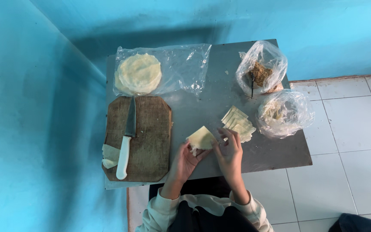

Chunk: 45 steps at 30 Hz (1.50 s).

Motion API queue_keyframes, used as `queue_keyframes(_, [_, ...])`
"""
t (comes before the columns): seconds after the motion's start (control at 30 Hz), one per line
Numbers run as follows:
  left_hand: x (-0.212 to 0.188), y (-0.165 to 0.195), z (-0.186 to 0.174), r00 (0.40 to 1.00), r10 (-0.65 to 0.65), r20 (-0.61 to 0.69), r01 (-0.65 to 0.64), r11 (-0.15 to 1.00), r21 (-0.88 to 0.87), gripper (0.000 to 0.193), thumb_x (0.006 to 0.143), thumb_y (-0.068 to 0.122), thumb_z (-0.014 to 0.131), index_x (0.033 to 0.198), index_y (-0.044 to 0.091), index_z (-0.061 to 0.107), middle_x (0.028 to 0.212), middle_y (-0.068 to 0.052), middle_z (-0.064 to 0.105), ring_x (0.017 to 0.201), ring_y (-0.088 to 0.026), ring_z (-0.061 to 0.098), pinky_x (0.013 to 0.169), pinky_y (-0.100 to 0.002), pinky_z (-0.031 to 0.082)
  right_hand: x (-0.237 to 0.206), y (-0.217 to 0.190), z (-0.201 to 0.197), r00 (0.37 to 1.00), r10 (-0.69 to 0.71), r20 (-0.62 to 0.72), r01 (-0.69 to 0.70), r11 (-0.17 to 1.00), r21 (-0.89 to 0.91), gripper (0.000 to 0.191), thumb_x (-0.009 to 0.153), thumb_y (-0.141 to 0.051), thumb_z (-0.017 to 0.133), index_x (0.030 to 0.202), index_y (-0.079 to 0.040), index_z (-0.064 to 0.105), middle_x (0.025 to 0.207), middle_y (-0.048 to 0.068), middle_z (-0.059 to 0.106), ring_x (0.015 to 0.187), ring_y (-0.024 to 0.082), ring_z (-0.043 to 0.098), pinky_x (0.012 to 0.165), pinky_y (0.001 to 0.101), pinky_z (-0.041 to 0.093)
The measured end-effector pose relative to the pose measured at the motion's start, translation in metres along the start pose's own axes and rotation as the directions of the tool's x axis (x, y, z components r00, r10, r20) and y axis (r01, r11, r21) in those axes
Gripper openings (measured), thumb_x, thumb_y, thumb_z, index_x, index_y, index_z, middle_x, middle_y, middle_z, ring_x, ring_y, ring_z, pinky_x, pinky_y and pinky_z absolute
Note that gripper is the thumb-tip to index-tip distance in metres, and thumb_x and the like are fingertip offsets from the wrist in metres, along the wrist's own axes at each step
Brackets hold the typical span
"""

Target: The person cuts a sheet of dough into triangular wrappers on a wooden cutting board and stacks the cut pieces on the metal table. They then place a spoonful of brown filling onto a wrapper and fold the wrapper over the filling by hand to form a filled pastry.

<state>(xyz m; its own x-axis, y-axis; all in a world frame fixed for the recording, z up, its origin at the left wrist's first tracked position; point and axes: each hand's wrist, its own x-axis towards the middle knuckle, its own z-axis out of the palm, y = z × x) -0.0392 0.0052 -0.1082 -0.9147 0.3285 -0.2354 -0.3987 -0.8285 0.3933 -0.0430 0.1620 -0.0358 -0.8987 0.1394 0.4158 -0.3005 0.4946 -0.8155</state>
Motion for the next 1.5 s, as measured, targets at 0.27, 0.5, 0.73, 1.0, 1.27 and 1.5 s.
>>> queue_keyframes(0.27, [-0.003,0.002,0.006,0.998,-0.054,-0.021,0.053,0.995,-0.080,0.064,0.105,0.043,0.045,0.137,-0.011,0.055,0.138,-0.023,0.063,0.130,-0.032,0.058,0.114,-0.047,0.044,-0.001,0.017,-0.004,0.958,0.253,0.135,-0.274,0.946,0.171,0.021,0.088,-0.001,0.076,0.108,0.000,0.072,0.095,0.007,0.072,0.082,0.011,0.068,0.071,0.0247,0.054])
queue_keyframes(0.5, [-0.006,0.002,0.006,1.000,-0.022,0.018,0.019,0.987,0.157,0.045,0.110,0.027,0.047,0.133,-0.011,0.056,0.131,-0.015,0.066,0.123,-0.021,0.063,0.112,-0.039,0.049,0.009,0.015,-0.016,0.967,0.139,0.213,-0.160,0.983,0.087,0.018,0.085,-0.003,0.078,0.103,-0.004,0.074,0.092,0.003,0.071,0.069,0.009,0.057,0.062,0.0245,0.046])
queue_keyframes(0.73, [-0.005,-0.006,-0.004,0.997,-0.066,-0.029,0.069,0.989,0.129,0.041,0.110,0.025,0.047,0.129,-0.009,0.059,0.123,-0.015,0.068,0.112,-0.018,0.067,0.112,-0.040,0.051,0.022,-0.006,-0.015,0.977,-0.115,0.179,0.124,0.992,-0.040,0.018,0.087,-0.003,0.078,0.104,-0.004,0.072,0.099,0.006,0.070,0.083,0.015,0.066,0.073,0.0290,0.054])
queue_keyframes(1.0, [-0.001,-0.011,-0.019,0.998,-0.057,-0.022,0.060,0.992,0.111,0.037,0.110,0.026,0.045,0.127,-0.004,0.060,0.120,-0.010,0.069,0.111,-0.015,0.067,0.108,-0.037,0.052,0.002,-0.013,-0.004,0.969,0.040,0.242,-0.041,0.999,0.001,0.019,0.083,-0.004,0.078,0.101,-0.004,0.071,0.094,0.007,0.071,0.074,0.016,0.069,0.066,0.0285,0.056])
queue_keyframes(1.27, [-0.004,-0.008,-0.012,0.995,-0.078,-0.070,0.092,0.971,0.223,0.041,0.109,0.029,0.044,0.130,-0.002,0.059,0.119,-0.008,0.068,0.110,-0.011,0.067,0.099,-0.027,0.052,-0.007,-0.009,0.005,0.941,0.076,0.330,-0.106,0.991,0.075,0.027,0.078,-0.014,0.085,0.096,-0.002,0.070,0.087,0.007,0.071,0.075,0.015,0.069,0.067,0.0288,0.056])
queue_keyframes(1.5, [-0.006,-0.004,-0.002,0.998,-0.057,-0.034,0.064,0.969,0.237,0.040,0.112,0.028,0.044,0.134,-0.002,0.058,0.119,-0.006,0.065,0.108,-0.009,0.062,0.098,-0.026,0.050,-0.009,-0.006,0.009,0.927,0.170,0.334,-0.223,0.966,0.129,0.018,0.085,-0.013,0.081,0.094,-0.002,0.070,0.086,0.007,0.069,0.073,0.014,0.070,0.066,0.0288,0.056])
